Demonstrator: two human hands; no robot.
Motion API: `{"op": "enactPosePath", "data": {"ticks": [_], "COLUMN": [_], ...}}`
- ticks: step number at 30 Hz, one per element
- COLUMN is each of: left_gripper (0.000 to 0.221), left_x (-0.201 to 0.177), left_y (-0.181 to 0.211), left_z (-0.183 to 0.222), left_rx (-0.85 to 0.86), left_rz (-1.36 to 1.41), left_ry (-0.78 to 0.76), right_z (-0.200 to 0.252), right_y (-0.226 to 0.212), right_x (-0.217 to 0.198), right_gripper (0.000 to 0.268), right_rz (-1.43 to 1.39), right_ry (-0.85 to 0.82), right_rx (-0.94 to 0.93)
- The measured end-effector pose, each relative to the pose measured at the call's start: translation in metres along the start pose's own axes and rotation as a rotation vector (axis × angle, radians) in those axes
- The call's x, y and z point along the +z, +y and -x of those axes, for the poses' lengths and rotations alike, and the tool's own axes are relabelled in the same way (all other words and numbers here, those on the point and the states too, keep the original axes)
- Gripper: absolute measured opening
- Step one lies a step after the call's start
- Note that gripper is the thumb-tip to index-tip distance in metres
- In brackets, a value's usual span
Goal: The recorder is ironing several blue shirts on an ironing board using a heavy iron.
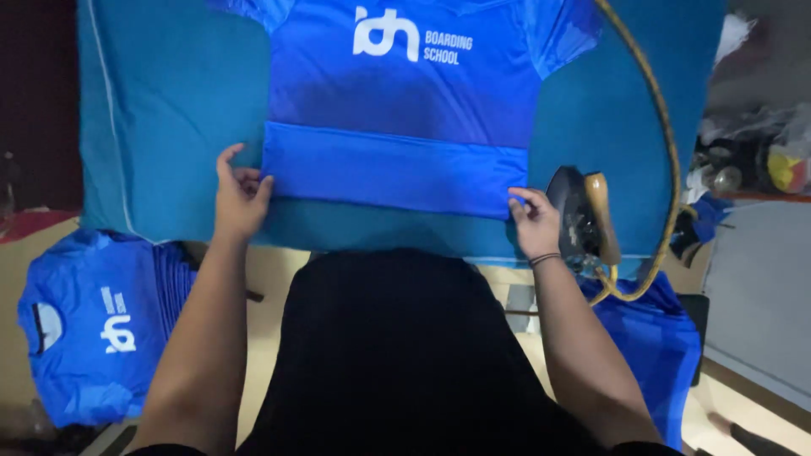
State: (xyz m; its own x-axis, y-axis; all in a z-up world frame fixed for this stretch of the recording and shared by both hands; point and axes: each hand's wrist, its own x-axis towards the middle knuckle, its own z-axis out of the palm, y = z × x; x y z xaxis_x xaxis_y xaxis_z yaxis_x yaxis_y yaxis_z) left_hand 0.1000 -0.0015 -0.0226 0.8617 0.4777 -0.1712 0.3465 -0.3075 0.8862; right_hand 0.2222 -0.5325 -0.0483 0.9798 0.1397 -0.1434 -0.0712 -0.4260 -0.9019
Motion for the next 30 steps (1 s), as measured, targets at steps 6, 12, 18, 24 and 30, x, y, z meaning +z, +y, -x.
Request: {"op": "enactPosePath", "data": {"ticks": [6,12,18,24,30], "left_gripper": [0.020,0.029,0.025,0.016,0.050], "left_x": [0.000,0.029,0.032,0.024,0.036], "left_y": [0.003,0.041,0.020,0.030,0.058], "left_z": [0.042,0.017,-0.032,-0.045,-0.024], "left_rx": [0.215,0.449,0.272,0.188,0.557], "left_rz": [-0.268,-0.584,-0.514,-0.447,-0.676], "left_ry": [0.081,0.180,0.306,0.174,-0.075], "right_z": [0.036,0.020,-0.030,-0.028,-0.006], "right_y": [-0.043,-0.098,-0.070,-0.054,-0.088], "right_x": [0.007,0.045,0.019,-0.003,0.032], "right_gripper": [0.030,0.030,0.033,0.023,0.058], "right_rz": [0.208,0.845,0.969,0.823,0.846], "right_ry": [0.133,0.247,0.160,0.131,-0.001], "right_rx": [0.015,-0.408,-0.283,-0.226,-0.336]}}
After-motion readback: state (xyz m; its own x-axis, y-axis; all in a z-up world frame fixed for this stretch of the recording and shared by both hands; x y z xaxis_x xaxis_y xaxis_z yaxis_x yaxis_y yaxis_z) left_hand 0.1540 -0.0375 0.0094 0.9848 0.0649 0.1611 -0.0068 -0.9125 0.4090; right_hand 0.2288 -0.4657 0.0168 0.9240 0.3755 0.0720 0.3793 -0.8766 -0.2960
